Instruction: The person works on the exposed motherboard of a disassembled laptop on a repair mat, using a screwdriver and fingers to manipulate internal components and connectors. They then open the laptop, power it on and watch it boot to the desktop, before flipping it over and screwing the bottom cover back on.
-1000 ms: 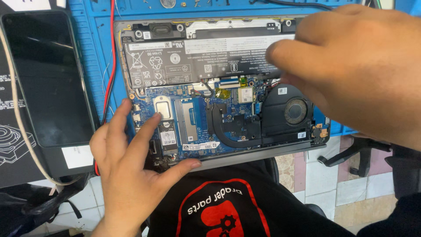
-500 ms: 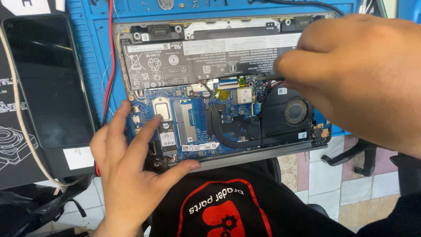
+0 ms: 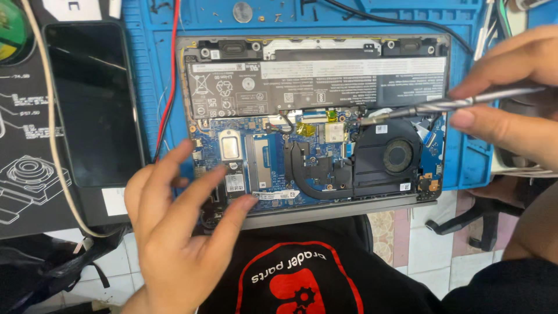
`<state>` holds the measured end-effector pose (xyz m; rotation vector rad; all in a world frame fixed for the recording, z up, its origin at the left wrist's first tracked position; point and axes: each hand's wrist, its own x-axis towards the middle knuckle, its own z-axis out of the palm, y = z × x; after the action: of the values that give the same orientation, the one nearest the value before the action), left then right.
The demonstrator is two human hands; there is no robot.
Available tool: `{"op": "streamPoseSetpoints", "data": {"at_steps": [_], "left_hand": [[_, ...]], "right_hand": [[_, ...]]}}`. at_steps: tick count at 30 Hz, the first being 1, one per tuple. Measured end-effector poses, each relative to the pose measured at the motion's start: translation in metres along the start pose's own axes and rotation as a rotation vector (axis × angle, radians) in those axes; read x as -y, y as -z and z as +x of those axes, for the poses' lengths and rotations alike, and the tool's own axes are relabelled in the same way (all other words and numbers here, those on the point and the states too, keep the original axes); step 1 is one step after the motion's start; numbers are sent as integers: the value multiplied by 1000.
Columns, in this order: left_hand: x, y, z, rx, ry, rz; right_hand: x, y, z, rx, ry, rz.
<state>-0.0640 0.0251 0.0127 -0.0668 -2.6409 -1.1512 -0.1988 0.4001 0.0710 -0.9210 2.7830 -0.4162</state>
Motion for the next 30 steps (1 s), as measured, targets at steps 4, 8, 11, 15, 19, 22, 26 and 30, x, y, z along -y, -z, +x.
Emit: {"op": "streamPoseSetpoints", "data": {"at_steps": [4,8,11,15,19,22,26,30], "left_hand": [[-22,-8,7,11,-138,-177],[-38,-21,16,84,-184,-348],[-46,-28,18,58,-200,-357],[-54,-32,19,71,-193,-349],[-55,-31,19,91,-228,-233],[-48,-34,24,202,-376,-83],[-40,-52,36,379,-526,58],[-39,-70,47,405,-564,126]], "right_hand": [[5,-15,-29,-67,-184,381],[3,-29,-34,-102,-92,570],[3,-30,-40,-80,-56,634],[7,-26,-43,-38,-133,613],[16,-22,-43,-96,-117,534],[19,-16,-48,-57,-272,235],[11,-15,-42,5,-268,-70],[10,-10,-26,-78,19,-125]]}}
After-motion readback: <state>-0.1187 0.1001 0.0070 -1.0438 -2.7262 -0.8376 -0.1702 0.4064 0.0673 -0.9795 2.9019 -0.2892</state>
